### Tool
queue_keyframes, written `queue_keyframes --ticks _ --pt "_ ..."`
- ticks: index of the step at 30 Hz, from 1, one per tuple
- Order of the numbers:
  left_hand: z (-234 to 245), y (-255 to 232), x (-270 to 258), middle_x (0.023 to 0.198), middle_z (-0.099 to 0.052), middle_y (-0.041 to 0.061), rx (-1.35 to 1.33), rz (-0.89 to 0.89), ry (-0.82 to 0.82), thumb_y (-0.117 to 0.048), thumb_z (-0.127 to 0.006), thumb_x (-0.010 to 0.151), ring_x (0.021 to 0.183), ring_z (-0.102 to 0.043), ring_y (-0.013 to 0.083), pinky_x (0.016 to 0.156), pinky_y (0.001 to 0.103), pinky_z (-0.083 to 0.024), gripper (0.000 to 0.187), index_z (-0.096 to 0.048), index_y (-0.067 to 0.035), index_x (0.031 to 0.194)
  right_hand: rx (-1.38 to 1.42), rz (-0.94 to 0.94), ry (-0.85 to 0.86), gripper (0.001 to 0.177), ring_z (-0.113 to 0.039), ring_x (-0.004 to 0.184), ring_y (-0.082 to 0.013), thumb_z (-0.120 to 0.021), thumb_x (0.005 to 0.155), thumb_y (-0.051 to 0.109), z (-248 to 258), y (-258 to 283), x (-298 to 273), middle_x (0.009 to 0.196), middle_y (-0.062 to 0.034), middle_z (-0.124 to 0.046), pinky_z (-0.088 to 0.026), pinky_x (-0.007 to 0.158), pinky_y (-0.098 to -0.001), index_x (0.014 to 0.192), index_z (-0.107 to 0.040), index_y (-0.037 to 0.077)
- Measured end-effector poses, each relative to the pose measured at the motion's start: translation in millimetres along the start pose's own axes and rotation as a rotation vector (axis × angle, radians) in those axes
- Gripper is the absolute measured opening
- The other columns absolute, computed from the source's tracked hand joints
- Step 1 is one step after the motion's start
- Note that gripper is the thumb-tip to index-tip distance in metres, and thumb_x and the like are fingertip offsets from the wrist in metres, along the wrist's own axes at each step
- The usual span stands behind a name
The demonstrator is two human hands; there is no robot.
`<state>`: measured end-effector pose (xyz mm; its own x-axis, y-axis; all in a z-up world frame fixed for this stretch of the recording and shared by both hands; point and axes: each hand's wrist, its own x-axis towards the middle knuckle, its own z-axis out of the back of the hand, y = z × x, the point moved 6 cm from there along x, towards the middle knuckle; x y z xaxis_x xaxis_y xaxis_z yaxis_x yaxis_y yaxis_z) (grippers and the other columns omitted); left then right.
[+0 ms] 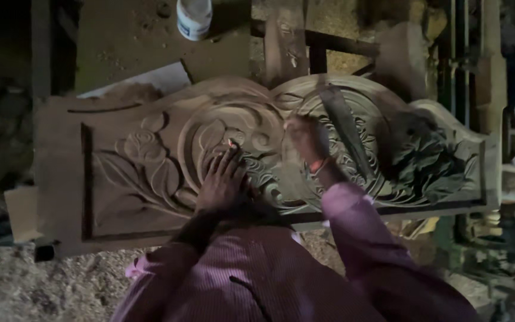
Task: The person carves a floral design into a wooden panel using a chisel and mallet. They then use a red pencil to mark details on the carved surface.
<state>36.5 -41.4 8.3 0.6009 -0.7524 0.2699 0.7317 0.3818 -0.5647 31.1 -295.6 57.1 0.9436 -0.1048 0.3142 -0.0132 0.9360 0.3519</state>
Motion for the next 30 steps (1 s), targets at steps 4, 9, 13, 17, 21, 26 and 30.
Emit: queue_keyframes --ticks 4,9,13,17,21,26,30 --pt "-9.2 5.5 -2.8 0.147 -0.051 0.025 -0.011 -0.005 0.054 -0.036 -0.057 0.097 0.144 -0.036 0.0417 0.119 0.056 -0.028 0.047 -0.063 -0.003 0.129 -0.049 -0.021 -0.037 0.008 -0.064 0.082 -0.0395 -0.068 0.096 0.017 -11.8 28.6 -49.2 0.086 -0.0148 -0.066 -0.05 0.074 -0.0495 0.094 -0.066 0.01" --pt "-20.6 10.7 -1.9 0.148 -0.052 0.023 0.071 0.044 0.133 -0.037 -0.057 0.096 0.148 -0.036 0.0396 0.12 0.056 -0.028 0.045 -0.064 0.0 0.121 0.174 -0.226 -0.054 0.008 -0.065 0.083 -0.0374 -0.067 0.096 0.018 -7.7 15.2 -52.8 0.09 -0.0142 -0.069 -0.051 0.073 -0.0474 0.101 -0.068 0.012" --pt "-27.1 12.3 -9.2 0.149 -0.052 0.023 0.13 0.032 0.137 -0.033 -0.055 0.099 0.148 -0.037 0.0399 0.121 0.056 -0.028 0.042 -0.065 -0.001 0.124 0.183 -0.268 -0.149 0.013 -0.067 0.084 -0.0368 -0.067 0.094 0.019 -11.8 18.6 -56.4 0.092 -0.0144 -0.071 -0.052 0.074 -0.0468 0.104 -0.07 0.011" --pt "-23.8 10.7 -5.0 0.147 -0.054 0.021 0.136 0.006 0.12 -0.034 -0.056 0.1 0.148 -0.039 0.0391 0.121 0.057 -0.029 0.041 -0.064 -0.001 0.123 -0.182 -0.114 -0.173 0.018 -0.068 0.086 -0.0362 -0.067 0.093 0.021 -21.4 72.2 -68.2 0.095 -0.0147 -0.073 -0.053 0.075 -0.0461 0.107 -0.072 0.01" --pt "-12.9 2.0 -2.2 0.146 -0.054 0.021 0.074 0.019 0.094 -0.033 -0.058 0.098 0.146 -0.039 0.0404 0.12 0.057 -0.029 0.038 -0.066 -0.005 0.123 0.086 -0.272 0.031 0.012 -0.069 0.085 -0.0347 -0.069 0.097 0.022 -27.4 70.6 -55.7 0.093 -0.0122 -0.075 -0.054 0.074 -0.0453 0.1 -0.075 0.012" --pt "1.4 -4.6 2.7 0.152 -0.052 0.02 0.063 0.053 0.054 -0.032 -0.06 0.095 0.147 -0.038 0.0388 0.118 0.055 -0.029 0.041 -0.064 -0.003 0.125 0.198 0.067 0.066 0.015 -0.071 0.097 -0.0316 -0.069 0.094 0.009 -13.0 65.4 -12.6 0.108 -0.0094 -0.074 -0.058 0.084 -0.0418 0.108 -0.073 0.009" --pt "4.4 -5.4 1.6 0.15 -0.052 0.019 0.031 0.051 0.07 -0.033 -0.061 0.095 0.148 -0.038 0.0381 0.12 0.054 -0.028 0.047 -0.063 -0.002 0.131 0.016 0.376 0.265 0.048 -0.067 0.104 -0.0368 -0.07 0.07 0.005 -22.3 86.0 -11.2 0.123 -0.0167 -0.067 -0.057 0.086 -0.0445 0.117 -0.066 0.001"
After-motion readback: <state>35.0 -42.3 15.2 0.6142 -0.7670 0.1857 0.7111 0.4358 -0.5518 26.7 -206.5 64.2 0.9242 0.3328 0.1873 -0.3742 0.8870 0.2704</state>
